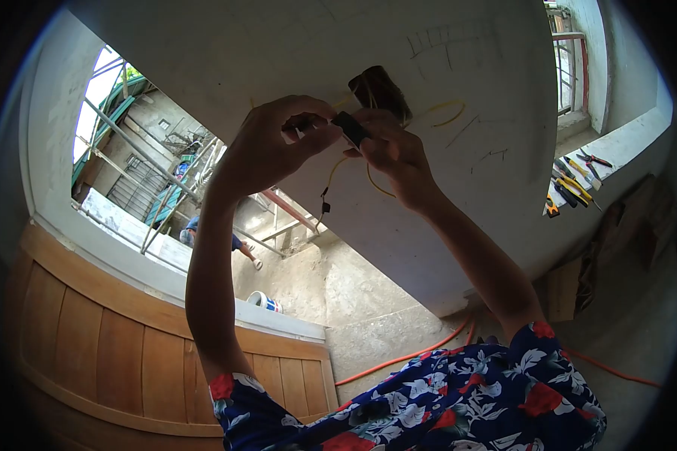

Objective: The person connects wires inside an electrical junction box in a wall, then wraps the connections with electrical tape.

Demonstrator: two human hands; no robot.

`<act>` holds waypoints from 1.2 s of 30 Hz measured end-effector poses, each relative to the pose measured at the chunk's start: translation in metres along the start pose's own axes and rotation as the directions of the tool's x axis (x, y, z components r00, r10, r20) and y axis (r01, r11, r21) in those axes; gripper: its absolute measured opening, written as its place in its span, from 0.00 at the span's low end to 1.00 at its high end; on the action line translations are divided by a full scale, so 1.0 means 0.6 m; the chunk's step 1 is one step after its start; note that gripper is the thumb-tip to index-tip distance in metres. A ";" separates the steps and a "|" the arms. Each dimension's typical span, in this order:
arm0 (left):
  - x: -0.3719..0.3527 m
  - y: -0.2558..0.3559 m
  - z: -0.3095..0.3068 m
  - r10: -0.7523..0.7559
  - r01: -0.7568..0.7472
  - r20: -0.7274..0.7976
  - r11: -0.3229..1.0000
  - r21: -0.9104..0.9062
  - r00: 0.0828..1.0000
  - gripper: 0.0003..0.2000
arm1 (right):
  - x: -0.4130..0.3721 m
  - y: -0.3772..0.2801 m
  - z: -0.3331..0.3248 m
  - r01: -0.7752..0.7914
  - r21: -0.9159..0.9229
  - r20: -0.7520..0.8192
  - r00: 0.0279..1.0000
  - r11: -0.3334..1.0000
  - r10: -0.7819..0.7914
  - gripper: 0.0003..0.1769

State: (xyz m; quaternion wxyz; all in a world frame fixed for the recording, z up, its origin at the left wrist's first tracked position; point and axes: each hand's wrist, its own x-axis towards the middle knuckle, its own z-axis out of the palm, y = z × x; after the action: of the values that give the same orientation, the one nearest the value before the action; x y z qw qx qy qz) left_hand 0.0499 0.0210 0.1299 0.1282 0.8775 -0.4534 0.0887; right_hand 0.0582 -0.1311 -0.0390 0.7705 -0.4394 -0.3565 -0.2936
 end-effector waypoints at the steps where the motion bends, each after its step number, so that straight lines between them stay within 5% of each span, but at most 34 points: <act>1: -0.001 0.003 0.004 0.010 -0.008 -0.043 0.999 0.033 0.999 0.12 | 0.000 -0.002 0.003 0.000 0.001 0.001 1.000 1.000 0.000 0.18; 7: -0.004 0.001 0.020 -0.011 0.023 -0.126 0.995 0.096 0.992 0.11 | -0.002 -0.024 0.009 0.103 -0.346 -0.035 0.992 0.933 -0.123 0.14; 9: -0.002 0.003 0.020 -0.028 0.040 -0.120 0.994 0.099 0.992 0.10 | 0.000 -0.037 0.008 0.187 -0.596 0.062 0.980 0.781 -0.188 0.11; 12: -0.001 0.008 0.021 -0.043 0.063 -0.133 0.987 0.145 0.990 0.08 | 0.008 -0.046 0.011 0.248 -0.692 0.115 0.965 0.678 -0.236 0.09; 19: -0.001 0.005 0.037 0.229 -0.151 -0.197 0.926 0.346 0.953 0.02 | 0.012 -0.039 0.011 0.237 -0.685 0.105 0.968 0.689 -0.229 0.08; 23: 0.005 0.008 0.039 0.341 -0.215 -0.182 0.844 0.491 0.922 0.02 | 0.011 -0.040 0.009 0.214 -0.639 0.121 0.976 0.739 -0.178 0.10; 28: 0.015 0.016 0.031 0.258 -0.154 -0.213 0.899 0.411 0.942 0.03 | 0.009 -0.036 0.007 0.107 -0.526 0.033 0.994 0.844 -0.105 0.14; 30: 0.017 0.018 0.025 0.227 -0.127 -0.229 0.916 0.381 0.947 0.03 | 0.008 -0.046 0.006 -0.125 -0.255 0.010 0.991 0.959 0.132 0.17; 33: 0.018 0.024 0.020 0.165 -0.088 -0.196 0.933 0.348 0.967 0.06 | 0.008 -0.031 0.011 -0.165 -0.005 -0.004 0.986 0.986 0.165 0.19; 36: 0.018 0.036 0.019 0.016 0.009 -0.244 0.995 0.099 0.970 0.12 | 0.009 -0.029 0.026 -0.211 0.269 -0.117 0.961 0.940 0.249 0.19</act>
State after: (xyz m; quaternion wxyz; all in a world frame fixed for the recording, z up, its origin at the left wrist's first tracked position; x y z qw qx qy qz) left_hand 0.0391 -0.0029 0.1249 0.1389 0.8644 -0.4308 0.2188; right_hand 0.0436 -0.1259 -0.0212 0.8739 -0.3525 -0.2788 -0.1852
